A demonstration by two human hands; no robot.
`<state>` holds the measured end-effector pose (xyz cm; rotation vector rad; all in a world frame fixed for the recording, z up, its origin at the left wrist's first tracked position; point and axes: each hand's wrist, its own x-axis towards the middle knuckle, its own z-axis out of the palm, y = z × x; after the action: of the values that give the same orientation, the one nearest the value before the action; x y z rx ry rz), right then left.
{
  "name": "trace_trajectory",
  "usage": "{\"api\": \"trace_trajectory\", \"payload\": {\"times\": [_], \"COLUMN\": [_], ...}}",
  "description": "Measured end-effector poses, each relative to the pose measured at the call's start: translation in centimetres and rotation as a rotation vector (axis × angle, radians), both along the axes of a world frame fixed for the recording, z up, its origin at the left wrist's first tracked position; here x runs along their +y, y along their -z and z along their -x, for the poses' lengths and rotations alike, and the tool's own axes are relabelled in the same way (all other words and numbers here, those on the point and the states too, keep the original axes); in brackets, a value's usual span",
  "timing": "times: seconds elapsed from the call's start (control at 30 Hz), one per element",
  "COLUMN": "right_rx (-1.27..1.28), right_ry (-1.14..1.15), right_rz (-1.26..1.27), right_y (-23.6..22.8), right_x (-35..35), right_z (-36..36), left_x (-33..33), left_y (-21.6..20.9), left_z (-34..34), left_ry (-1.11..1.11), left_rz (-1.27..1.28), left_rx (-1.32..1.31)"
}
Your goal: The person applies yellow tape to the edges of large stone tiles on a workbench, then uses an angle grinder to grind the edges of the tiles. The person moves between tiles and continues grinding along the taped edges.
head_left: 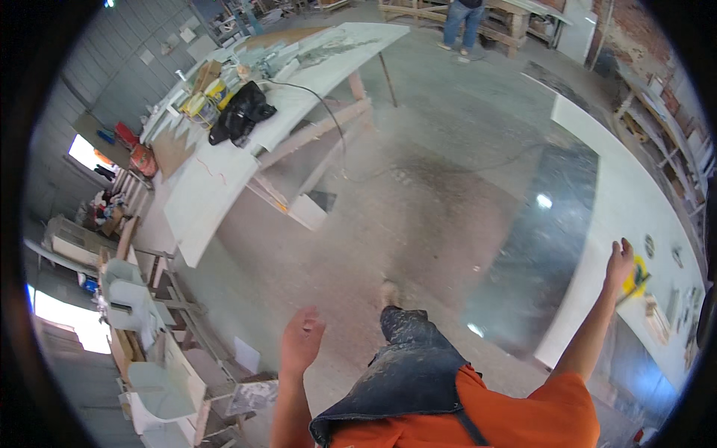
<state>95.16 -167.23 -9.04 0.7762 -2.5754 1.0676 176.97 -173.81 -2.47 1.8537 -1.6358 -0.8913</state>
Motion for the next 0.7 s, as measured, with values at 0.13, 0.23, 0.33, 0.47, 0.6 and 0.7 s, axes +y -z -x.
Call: {"api": "trace_trajectory", "payload": {"times": [0.13,0.23,0.33,0.47,0.6,0.7], "right_rx": [0.005,-0.003,-0.097,-0.48,-0.808,-0.944], "right_ry": [-0.023,-0.206,-0.459,-0.522,-0.543,-0.42], "right_rz": [0.005,0.016,-0.011,-0.11,-0.106,-0.127], "right_y": [2.2,4.1,5.0,6.6,7.1,9.6], "right_x": [-13.8,-23.1,-28.9,-31.7,-32.0,-32.2], "right_z": [-10.0,-17.6,-26.7,-36.9,-43.8,-45.9], "left_x": [-10.1,-17.7,-25.8,-39.3,-56.5,-71.2], "left_y": [-3.4,-5.1,-6.2,-7.0,-5.9,-3.3], "left_z": [-2.6,-5.2,-7.0,-7.7,-7.5,-7.4], "left_ry": [-0.028,-0.031,-0.041,0.054,-0.004,-0.03], "left_rz": [-0.042,-0.028,-0.024,-0.008,-0.071,-0.081], "left_rx": [-0.081,-0.158,-0.18,-0.113,0.119,0.224]}}
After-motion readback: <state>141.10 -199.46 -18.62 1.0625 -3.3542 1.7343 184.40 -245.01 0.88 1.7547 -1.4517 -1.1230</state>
